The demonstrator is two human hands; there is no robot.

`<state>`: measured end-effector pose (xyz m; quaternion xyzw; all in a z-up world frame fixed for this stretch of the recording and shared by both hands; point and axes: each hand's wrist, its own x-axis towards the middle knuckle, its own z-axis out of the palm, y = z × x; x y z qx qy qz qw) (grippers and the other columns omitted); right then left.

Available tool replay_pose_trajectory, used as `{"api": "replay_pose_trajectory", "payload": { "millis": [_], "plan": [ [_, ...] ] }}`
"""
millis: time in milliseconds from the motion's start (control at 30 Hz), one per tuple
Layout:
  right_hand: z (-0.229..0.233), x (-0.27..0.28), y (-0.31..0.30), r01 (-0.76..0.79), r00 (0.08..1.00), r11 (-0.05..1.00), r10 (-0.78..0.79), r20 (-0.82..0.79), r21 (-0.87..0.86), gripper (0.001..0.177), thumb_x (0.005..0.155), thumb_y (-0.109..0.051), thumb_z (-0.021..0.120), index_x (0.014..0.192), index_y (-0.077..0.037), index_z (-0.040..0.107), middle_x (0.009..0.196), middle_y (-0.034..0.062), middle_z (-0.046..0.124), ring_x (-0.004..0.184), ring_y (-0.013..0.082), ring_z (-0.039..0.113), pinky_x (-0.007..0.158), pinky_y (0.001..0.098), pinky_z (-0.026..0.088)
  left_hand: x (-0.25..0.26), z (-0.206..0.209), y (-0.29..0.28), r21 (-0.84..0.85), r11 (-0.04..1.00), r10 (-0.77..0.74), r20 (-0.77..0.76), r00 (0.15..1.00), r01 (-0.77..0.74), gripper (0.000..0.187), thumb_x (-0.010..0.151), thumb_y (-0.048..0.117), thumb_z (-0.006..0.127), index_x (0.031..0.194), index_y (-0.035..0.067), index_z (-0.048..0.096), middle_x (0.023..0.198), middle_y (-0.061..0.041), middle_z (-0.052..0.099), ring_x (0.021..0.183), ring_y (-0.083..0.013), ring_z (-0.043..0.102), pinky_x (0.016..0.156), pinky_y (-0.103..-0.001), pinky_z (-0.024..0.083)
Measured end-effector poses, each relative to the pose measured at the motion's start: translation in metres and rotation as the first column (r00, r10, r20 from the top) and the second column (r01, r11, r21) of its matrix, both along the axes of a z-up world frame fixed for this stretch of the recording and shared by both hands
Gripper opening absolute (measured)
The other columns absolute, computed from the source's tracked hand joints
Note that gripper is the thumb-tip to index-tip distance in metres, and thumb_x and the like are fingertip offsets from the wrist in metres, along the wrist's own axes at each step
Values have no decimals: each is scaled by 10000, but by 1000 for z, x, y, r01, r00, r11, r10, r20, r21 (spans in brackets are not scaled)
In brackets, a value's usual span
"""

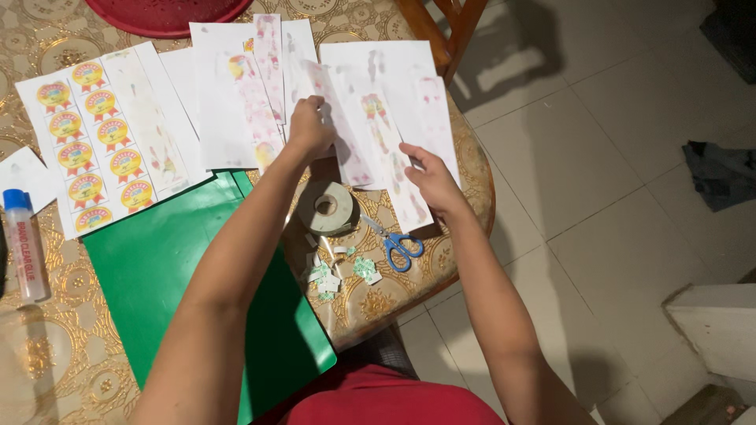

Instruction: The person sorts and organizes strips of printed award-style stickers at a table, applying small pieces of double-sided foam tape to the back of the sticker strips and arranging them on a green folder.

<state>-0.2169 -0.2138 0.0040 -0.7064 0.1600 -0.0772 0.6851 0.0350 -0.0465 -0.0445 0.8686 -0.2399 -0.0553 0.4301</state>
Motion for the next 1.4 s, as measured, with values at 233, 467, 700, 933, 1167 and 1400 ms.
{"api": "replay_pose_trajectory", "payload": {
  "millis": [233,467,700,933,1167,1400],
  "plan": [
    [40,-7,4,48,997,823,-74,-24,-567,477,868,-10,642,1343,-12,606,1305,180,657,1122,246,686,934,335,556,-10,20,-6,118,993,19,94,995,-30,606,702,-26,727,1292,-19,590,1284,-253,563,1157,-418,602,1001,-400,507],
    [88,-31,42,92,980,614,-197,-39,-784,383,905,-72,699,1279,-16,642,1223,194,685,1103,320,684,935,411,545,-55,86,24,218,972,-114,92,989,91,541,795,103,749,1312,24,610,1306,-254,590,1167,-425,597,993,-445,498],
    [114,-21,113,15,1000,732,-23,-3,-681,374,903,-120,683,1263,-33,622,1181,189,672,961,342,702,844,416,561,-124,115,72,48,977,-214,254,943,208,422,874,198,747,1264,55,672,1264,-186,667,1144,-413,608,1006,-464,497],
    [130,10,191,-22,969,636,203,139,-772,348,912,-157,689,1241,-53,643,1124,181,695,990,363,679,856,461,536,-160,158,188,4,993,-108,373,922,115,454,832,176,761,1264,65,677,1325,-175,641,1220,-413,571,1019,-494,452],
    [103,81,278,-170,947,630,317,51,-758,338,885,-168,693,1204,-63,654,1100,152,702,1038,338,676,886,455,534,-127,124,313,-76,984,175,297,939,-160,456,840,179,766,1276,88,668,1350,-184,629,1281,-372,569,1108,-457,452],
    [41,153,322,-51,986,563,160,48,-825,407,845,-75,662,1241,-22,589,1191,278,544,1027,475,609,919,518,502,-62,71,396,-49,838,542,185,820,-543,520,846,179,752,1315,25,590,1474,-322,390,1349,-487,428,1097,-505,385]
  ]
}}
